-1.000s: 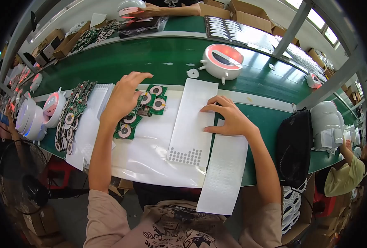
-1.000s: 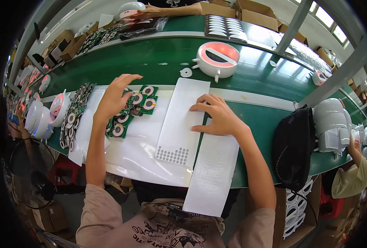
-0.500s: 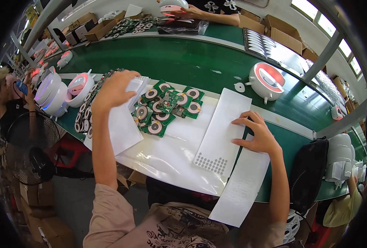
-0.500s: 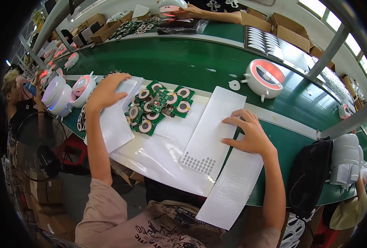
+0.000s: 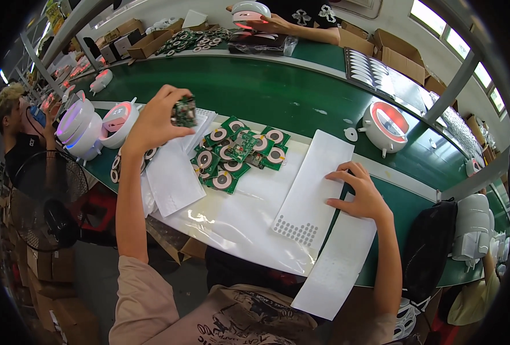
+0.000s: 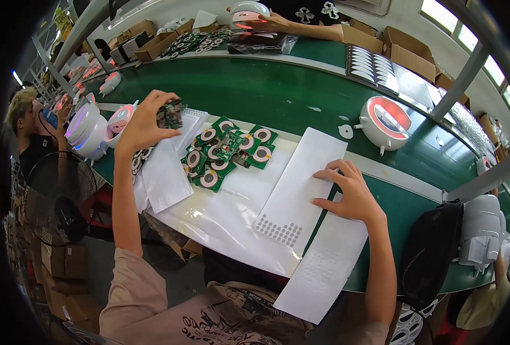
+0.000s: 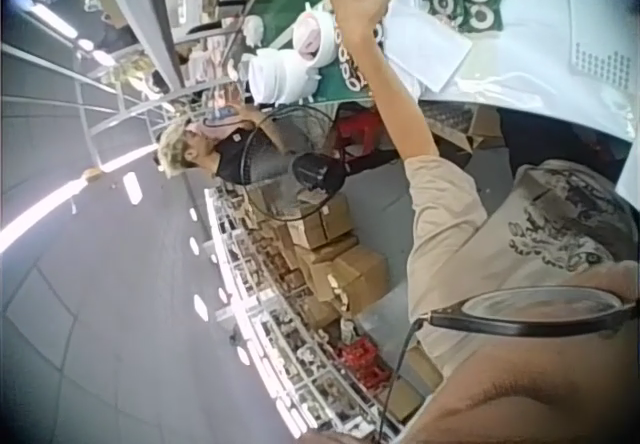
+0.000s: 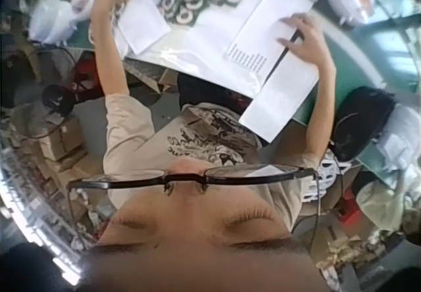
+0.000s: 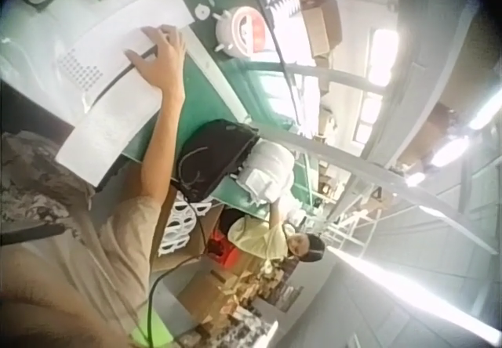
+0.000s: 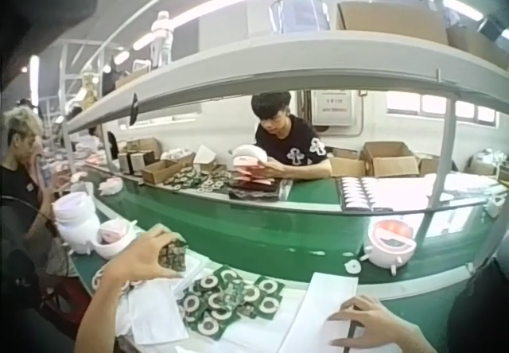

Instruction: The person assembles electronic circuit boards into plastic housings by hand, adding LED components and stickers to create light fixtures.

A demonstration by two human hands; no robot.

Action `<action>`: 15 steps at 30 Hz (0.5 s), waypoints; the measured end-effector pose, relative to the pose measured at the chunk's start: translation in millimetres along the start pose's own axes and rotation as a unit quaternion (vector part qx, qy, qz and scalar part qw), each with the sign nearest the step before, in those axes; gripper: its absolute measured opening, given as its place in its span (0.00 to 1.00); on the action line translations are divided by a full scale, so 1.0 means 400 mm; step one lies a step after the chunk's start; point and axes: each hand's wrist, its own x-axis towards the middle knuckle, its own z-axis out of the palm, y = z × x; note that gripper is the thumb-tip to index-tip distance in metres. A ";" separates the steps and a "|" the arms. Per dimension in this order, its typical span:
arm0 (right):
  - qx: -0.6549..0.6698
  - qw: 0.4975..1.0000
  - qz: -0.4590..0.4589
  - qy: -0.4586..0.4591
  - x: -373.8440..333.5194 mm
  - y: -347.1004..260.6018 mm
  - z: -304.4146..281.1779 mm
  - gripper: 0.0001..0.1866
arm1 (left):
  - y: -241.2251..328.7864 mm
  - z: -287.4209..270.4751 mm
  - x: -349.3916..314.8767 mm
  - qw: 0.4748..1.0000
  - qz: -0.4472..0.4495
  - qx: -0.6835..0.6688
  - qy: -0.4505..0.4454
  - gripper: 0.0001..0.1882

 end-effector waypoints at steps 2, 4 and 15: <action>-0.006 1.000 -0.012 0.006 0.005 0.004 -0.002 0.22 | 0.101 0.006 0.016 0.986 0.116 -0.113 0.029 0.34; -0.012 1.000 -0.019 0.008 0.000 0.005 0.001 0.21 | 0.209 0.006 0.013 0.970 0.157 -0.181 0.042 0.34; 0.259 0.955 -0.070 0.130 0.008 -0.061 0.045 0.27 | 0.464 0.288 0.022 0.840 0.003 -0.542 -0.036 0.19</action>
